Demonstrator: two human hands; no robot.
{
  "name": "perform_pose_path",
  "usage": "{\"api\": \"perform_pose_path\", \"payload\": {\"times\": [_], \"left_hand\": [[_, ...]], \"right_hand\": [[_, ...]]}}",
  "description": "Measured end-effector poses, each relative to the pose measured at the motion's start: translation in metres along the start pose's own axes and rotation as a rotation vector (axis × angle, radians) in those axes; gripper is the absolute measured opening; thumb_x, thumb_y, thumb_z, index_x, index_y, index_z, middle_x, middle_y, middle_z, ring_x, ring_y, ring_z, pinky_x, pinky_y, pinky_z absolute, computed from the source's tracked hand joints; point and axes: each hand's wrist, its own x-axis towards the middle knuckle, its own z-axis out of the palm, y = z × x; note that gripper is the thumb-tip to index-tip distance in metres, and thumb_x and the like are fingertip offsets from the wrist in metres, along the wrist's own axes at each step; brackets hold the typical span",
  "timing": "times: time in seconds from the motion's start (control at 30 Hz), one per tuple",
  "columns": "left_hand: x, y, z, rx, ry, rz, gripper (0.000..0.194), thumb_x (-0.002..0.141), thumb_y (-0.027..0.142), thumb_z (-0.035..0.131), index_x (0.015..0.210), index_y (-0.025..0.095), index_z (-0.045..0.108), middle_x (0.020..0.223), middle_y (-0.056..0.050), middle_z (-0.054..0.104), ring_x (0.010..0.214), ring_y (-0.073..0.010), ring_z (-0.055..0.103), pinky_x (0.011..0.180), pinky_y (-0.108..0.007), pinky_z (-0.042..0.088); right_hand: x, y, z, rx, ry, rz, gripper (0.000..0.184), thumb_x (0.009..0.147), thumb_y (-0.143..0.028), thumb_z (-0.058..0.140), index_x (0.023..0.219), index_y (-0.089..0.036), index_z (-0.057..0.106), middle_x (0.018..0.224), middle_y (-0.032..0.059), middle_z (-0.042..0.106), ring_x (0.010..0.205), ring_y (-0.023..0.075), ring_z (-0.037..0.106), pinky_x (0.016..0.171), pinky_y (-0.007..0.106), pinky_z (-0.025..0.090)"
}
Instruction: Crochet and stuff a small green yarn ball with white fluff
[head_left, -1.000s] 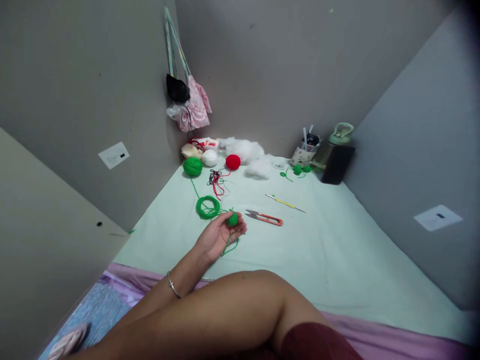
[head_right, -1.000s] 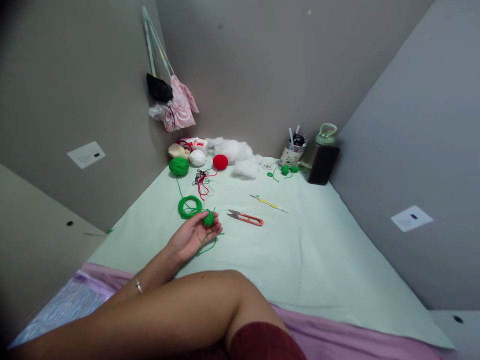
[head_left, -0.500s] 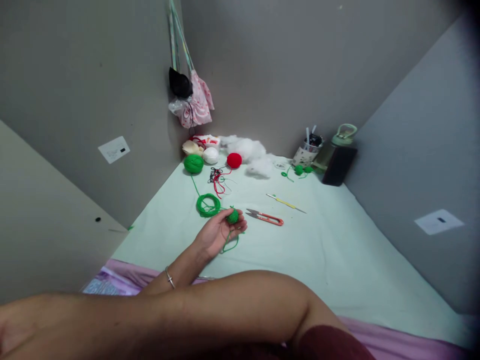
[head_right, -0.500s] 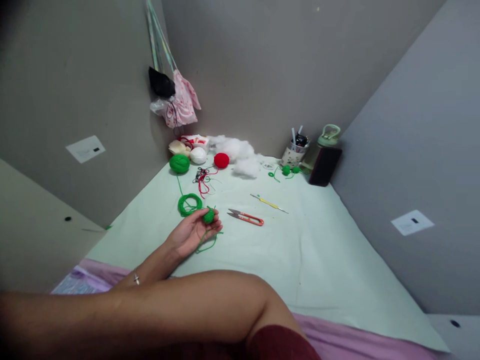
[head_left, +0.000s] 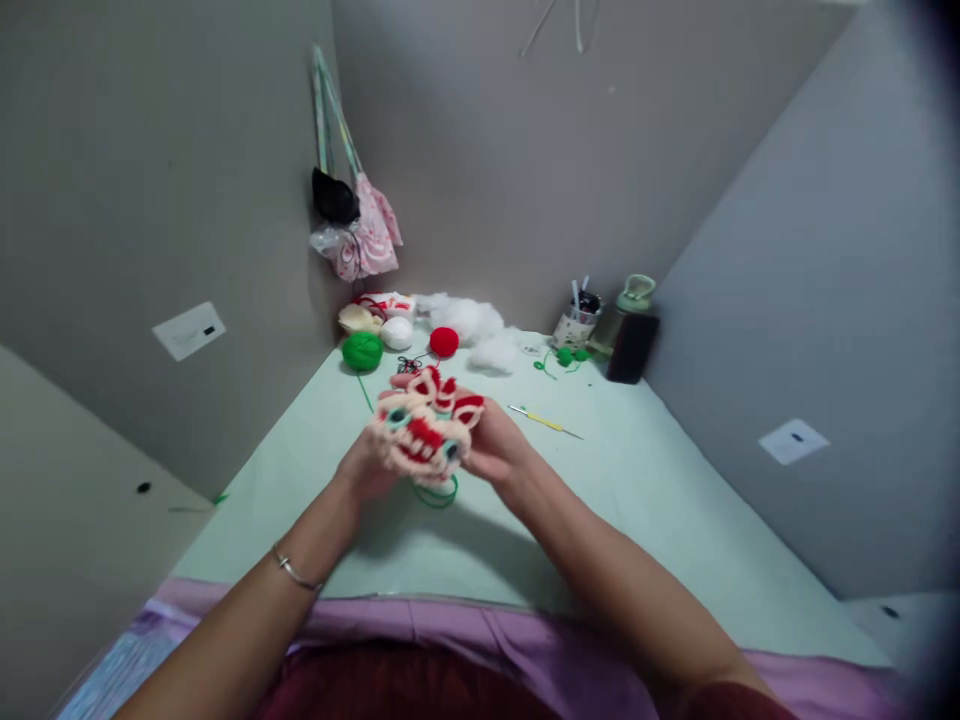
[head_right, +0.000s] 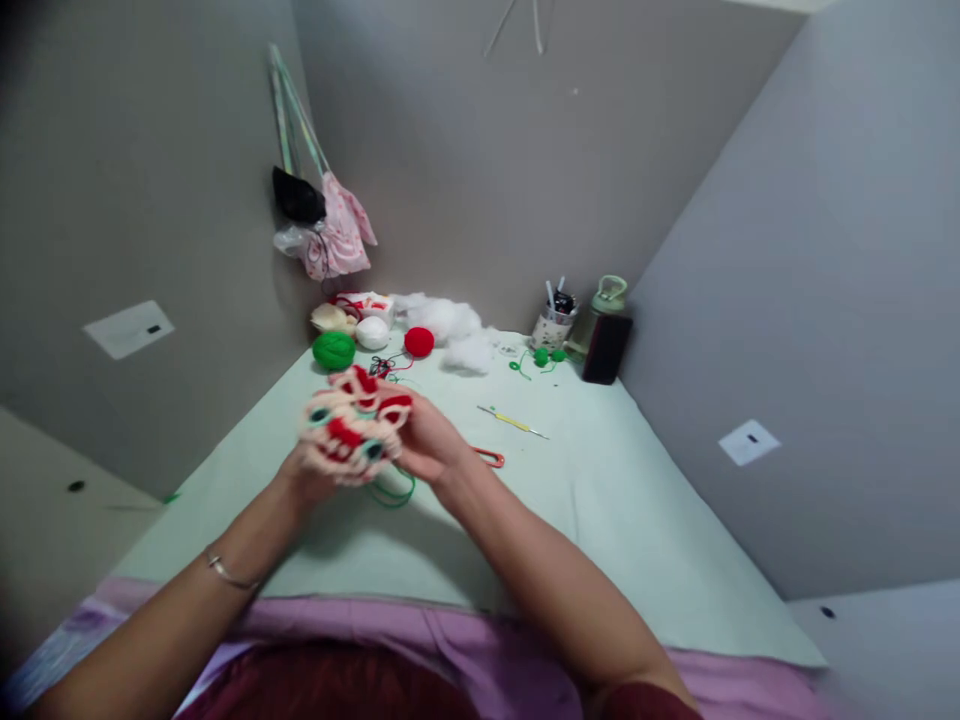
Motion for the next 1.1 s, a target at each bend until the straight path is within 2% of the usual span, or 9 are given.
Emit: {"api": "perform_pose_path", "payload": {"times": [0.1,0.17,0.27,0.57,0.63,0.77,0.93,1.0,1.1], "left_hand": [[0.001,0.009,0.003,0.042,-0.028,-0.012,0.022,0.097,0.031,0.061,0.104,0.011,0.066,0.095,-0.006,0.069,0.076,-0.0156,0.067,0.066,-0.03,0.059],[0.0,0.01,0.011,0.076,-0.063,-0.058,0.024,0.097,0.031,0.059,0.09,0.009,0.067,0.08,-0.006,0.067,0.064,-0.0138,0.064,0.054,-0.024,0.057],[-0.003,0.002,0.025,0.122,-0.087,-0.12,0.025,0.095,0.031,0.062,0.095,0.007,0.068,0.083,-0.011,0.071,0.063,-0.0162,0.066,0.05,-0.025,0.057],[0.0,-0.02,0.042,0.089,0.004,-0.107,0.008,0.092,0.012,0.064,0.087,0.009,0.069,0.072,-0.005,0.069,0.055,-0.0108,0.064,0.047,-0.018,0.055],[0.001,-0.021,0.042,0.07,0.025,-0.103,0.009,0.091,0.011,0.065,0.084,0.009,0.069,0.071,-0.005,0.069,0.055,-0.0106,0.064,0.047,-0.018,0.055],[0.001,-0.018,0.041,0.028,0.062,-0.076,0.01,0.092,0.011,0.064,0.083,0.009,0.069,0.071,-0.004,0.068,0.055,-0.0102,0.063,0.047,-0.017,0.055],[0.003,-0.011,0.039,-0.015,0.092,-0.009,0.009,0.092,0.012,0.065,0.083,0.01,0.068,0.07,-0.002,0.067,0.055,-0.0092,0.063,0.048,-0.016,0.055],[0.005,-0.009,0.038,-0.025,0.104,0.013,0.008,0.092,0.011,0.065,0.084,0.01,0.067,0.069,-0.001,0.067,0.054,-0.0089,0.063,0.048,-0.016,0.056],[0.008,-0.007,0.037,-0.028,0.12,0.033,0.005,0.09,0.01,0.066,0.085,0.011,0.067,0.07,-0.001,0.069,0.055,-0.0091,0.064,0.049,-0.017,0.057]], "right_hand": [[-0.009,-0.03,-0.04,-0.035,0.212,-0.042,0.03,0.088,-0.013,0.044,0.107,-0.012,0.067,0.09,0.0074,0.079,0.088,0.0212,0.074,0.093,0.041,0.059],[-0.015,-0.038,-0.057,-0.053,0.256,-0.053,0.03,0.09,-0.013,0.043,0.108,-0.011,0.067,0.089,0.0081,0.079,0.085,0.0207,0.074,0.089,0.039,0.06],[-0.02,-0.039,-0.071,-0.056,0.26,-0.046,0.03,0.092,-0.012,0.041,0.106,-0.01,0.068,0.089,0.0086,0.079,0.082,0.0193,0.074,0.08,0.033,0.061],[-0.012,-0.031,-0.085,-0.037,0.205,0.013,0.024,0.095,-0.011,0.044,0.103,-0.011,0.067,0.086,0.0074,0.077,0.075,0.0179,0.073,0.074,0.031,0.062],[-0.012,-0.03,-0.089,-0.028,0.202,0.02,0.024,0.1,-0.019,0.043,0.103,-0.011,0.066,0.086,0.0077,0.077,0.075,0.0178,0.073,0.074,0.032,0.062],[-0.014,-0.029,-0.096,-0.034,0.238,0.016,0.044,0.107,-0.04,0.032,0.106,-0.011,0.065,0.083,0.0084,0.076,0.072,0.0182,0.074,0.068,0.031,0.062],[-0.016,-0.029,-0.097,-0.086,0.244,-0.037,0.049,0.107,-0.045,0.029,0.115,-0.012,0.065,0.095,0.0112,0.078,0.077,0.0179,0.075,0.073,0.031,0.063],[-0.018,-0.028,-0.094,-0.11,0.24,-0.054,0.048,0.106,-0.046,0.033,0.117,-0.012,0.065,0.103,0.0131,0.077,0.083,0.0192,0.076,0.076,0.032,0.064],[-0.018,-0.027,-0.09,-0.095,0.275,-0.105,0.032,0.103,-0.039,0.05,0.115,-0.015,0.066,0.107,0.0109,0.077,0.089,0.0195,0.076,0.08,0.033,0.063]]}}
